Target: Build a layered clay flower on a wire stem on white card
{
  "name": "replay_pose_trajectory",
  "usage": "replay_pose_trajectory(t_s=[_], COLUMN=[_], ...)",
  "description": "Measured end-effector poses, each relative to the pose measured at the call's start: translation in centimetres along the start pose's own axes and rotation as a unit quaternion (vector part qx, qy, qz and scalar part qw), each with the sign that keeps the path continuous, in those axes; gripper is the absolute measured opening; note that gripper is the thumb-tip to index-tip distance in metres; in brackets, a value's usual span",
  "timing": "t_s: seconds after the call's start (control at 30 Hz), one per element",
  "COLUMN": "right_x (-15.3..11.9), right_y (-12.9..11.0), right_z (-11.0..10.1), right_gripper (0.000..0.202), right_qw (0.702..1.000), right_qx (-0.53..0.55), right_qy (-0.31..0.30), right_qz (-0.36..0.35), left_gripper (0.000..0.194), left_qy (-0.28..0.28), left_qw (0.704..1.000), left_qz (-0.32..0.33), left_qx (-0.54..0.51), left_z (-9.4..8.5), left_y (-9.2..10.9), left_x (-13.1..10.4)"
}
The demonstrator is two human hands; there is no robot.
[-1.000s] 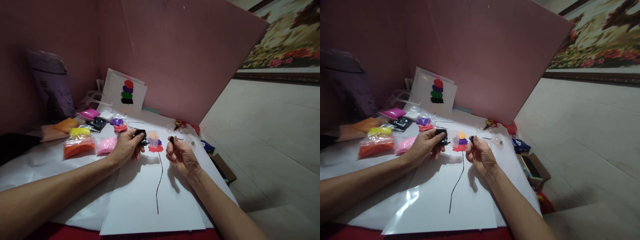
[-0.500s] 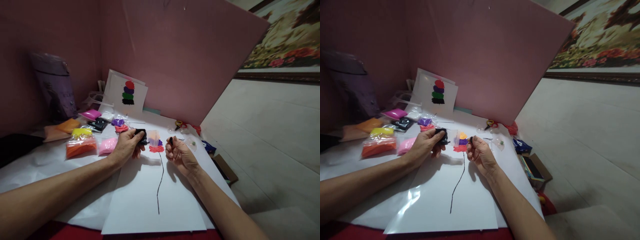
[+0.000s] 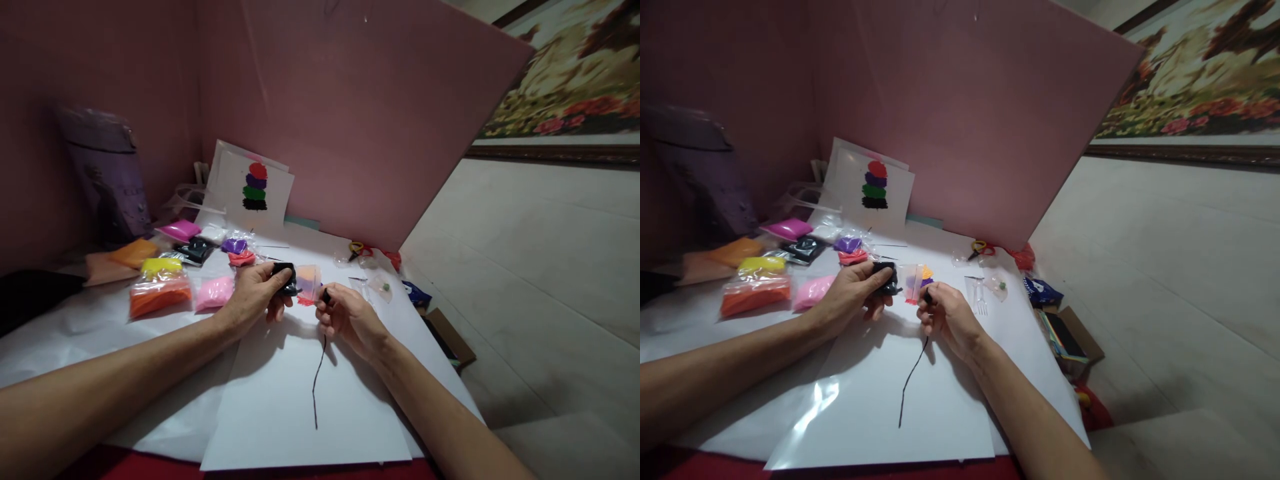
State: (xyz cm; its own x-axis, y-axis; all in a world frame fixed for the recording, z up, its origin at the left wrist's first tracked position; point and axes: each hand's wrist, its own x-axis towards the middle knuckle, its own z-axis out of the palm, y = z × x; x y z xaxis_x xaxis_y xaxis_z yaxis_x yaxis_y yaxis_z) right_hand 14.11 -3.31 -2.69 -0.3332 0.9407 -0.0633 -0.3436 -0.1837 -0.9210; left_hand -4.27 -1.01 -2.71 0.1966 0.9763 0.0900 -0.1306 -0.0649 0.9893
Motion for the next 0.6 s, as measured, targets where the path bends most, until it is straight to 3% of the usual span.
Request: replay_pose_trajectory(t_s=[0.1,0.23,0.4,0.6], right_x=[0.06,0.25,0.25,0.24], right_y=[0.13,0.15,0.15,0.60], right_z=[-0.07,-0.45,-0.43,0.14], right_gripper=[0.010,0.021,0.007,0.039], right_qw=[1.000,0.999,0.998,0.998], right_qx=[0.016,0.048,0.054,-0.021], right_qy=[-0.003,0.023,0.016,0.055], right_qz=[-0.009,0.008,0.017,0.010], left_gripper=[0.025,0.026,0.025,0.024], left_qy=[0.000,0.005,0.002,-0.024], left_qw=[1.000,1.000,0.999,0.999], left_qz=[0.001,-0.012,-0.002,0.010], left_qx=[-0.004,-0.019,-0.039,-0.043], left_z=[0.03,-0.02,-0.08,-0.07], left_y=[0.03,-0.14,-0.25,-0.37], left_x=[-0.04,0.03,0.08,0.21])
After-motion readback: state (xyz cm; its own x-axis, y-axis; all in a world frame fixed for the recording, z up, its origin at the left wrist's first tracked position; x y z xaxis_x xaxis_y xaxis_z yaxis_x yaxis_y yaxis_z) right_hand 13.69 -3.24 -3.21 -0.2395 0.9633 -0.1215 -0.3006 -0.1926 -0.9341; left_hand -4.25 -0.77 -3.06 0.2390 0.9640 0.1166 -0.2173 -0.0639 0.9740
